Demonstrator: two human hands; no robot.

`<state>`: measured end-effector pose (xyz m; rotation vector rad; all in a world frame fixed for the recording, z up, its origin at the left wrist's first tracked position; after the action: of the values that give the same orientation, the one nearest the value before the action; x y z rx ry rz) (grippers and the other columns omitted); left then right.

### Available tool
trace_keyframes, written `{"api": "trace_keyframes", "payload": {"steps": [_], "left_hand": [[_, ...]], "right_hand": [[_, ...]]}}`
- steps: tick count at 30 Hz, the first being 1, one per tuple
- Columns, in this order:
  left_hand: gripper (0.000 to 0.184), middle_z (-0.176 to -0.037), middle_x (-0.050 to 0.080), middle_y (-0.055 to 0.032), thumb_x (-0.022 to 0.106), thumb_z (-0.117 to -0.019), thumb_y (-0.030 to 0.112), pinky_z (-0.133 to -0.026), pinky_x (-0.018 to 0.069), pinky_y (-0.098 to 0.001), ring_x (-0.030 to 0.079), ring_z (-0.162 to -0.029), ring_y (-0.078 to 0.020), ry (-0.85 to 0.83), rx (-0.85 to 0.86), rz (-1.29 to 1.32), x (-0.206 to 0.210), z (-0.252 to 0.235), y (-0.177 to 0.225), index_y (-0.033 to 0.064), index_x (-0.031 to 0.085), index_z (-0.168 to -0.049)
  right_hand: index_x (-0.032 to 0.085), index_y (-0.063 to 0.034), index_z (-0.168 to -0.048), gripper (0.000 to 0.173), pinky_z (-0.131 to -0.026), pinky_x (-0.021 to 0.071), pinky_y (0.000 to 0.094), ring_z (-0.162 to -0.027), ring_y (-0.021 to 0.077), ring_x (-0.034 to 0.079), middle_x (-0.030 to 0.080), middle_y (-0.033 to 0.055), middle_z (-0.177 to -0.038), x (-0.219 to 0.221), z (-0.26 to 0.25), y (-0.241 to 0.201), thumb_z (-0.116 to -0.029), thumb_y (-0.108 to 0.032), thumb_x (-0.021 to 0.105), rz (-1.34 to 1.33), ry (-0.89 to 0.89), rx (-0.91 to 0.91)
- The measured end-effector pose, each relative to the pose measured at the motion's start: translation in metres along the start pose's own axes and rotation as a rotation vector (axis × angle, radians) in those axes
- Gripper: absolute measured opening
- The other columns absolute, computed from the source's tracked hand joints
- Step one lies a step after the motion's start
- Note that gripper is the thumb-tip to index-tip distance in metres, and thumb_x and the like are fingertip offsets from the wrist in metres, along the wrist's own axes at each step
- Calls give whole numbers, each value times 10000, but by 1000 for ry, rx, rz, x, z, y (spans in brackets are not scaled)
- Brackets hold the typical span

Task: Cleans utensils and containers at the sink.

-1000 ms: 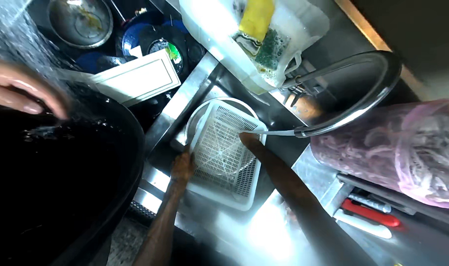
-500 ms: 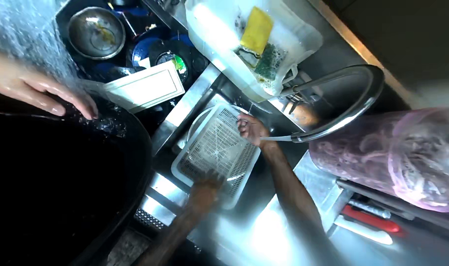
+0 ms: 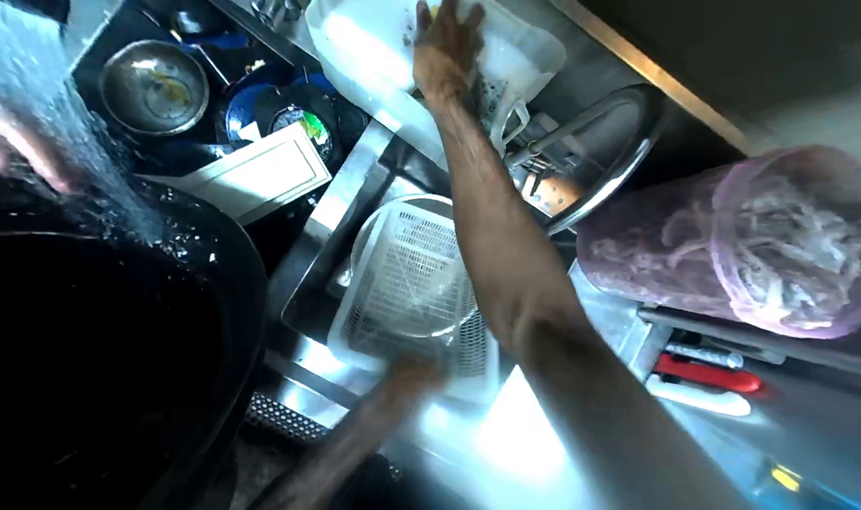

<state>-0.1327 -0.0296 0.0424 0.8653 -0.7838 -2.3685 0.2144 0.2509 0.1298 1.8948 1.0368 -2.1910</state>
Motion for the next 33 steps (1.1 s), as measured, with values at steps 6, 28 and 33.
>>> {"api": "trace_keyframes", "payload": {"steps": [6, 28, 33], "left_hand": [[397, -1077, 735, -129, 595, -1001, 464, -915, 538, -588, 698, -1036, -350, 413, 36, 42, -76, 66, -12, 173, 690, -1254], [516, -1365, 589, -143, 491, -1078, 164, -973, 561, -389, 636, -1157, -191, 1269, -68, 1574, -77, 20, -34, 70, 323, -1556], [420, -1255, 597, -213, 413, -1084, 94, -927, 560, -339, 630, -1068, -173, 1285, 147, 1326, -105, 89, 79, -110, 373, -1449]], "right_hand": [[500, -139, -1511, 631, -1100, 390, 615, -1414, 441, 428, 407, 263, -1563, 24, 16, 12, -933, -331, 663, 205, -319, -48], [544, -265, -1502, 467, -1242, 280, 518, -1518, 308, 345, 364, 95, -1649, -1, 324, 96, -1040, -262, 476, 8, -193, -101], [652, -106, -1387, 401, -1165, 433, 415, -1374, 265, 542, 556, 115, -1504, -96, 340, 72, -1009, -224, 584, -268, 55, 37]]}}
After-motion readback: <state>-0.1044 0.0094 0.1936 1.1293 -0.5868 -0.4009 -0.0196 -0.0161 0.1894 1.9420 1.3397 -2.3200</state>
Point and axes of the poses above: each hand's wrist, its own z-axis away from the middle knuckle, its own x-axis out of the palm, y = z × x, the point moved 7 cm from there along -z, towards the middle knuckle
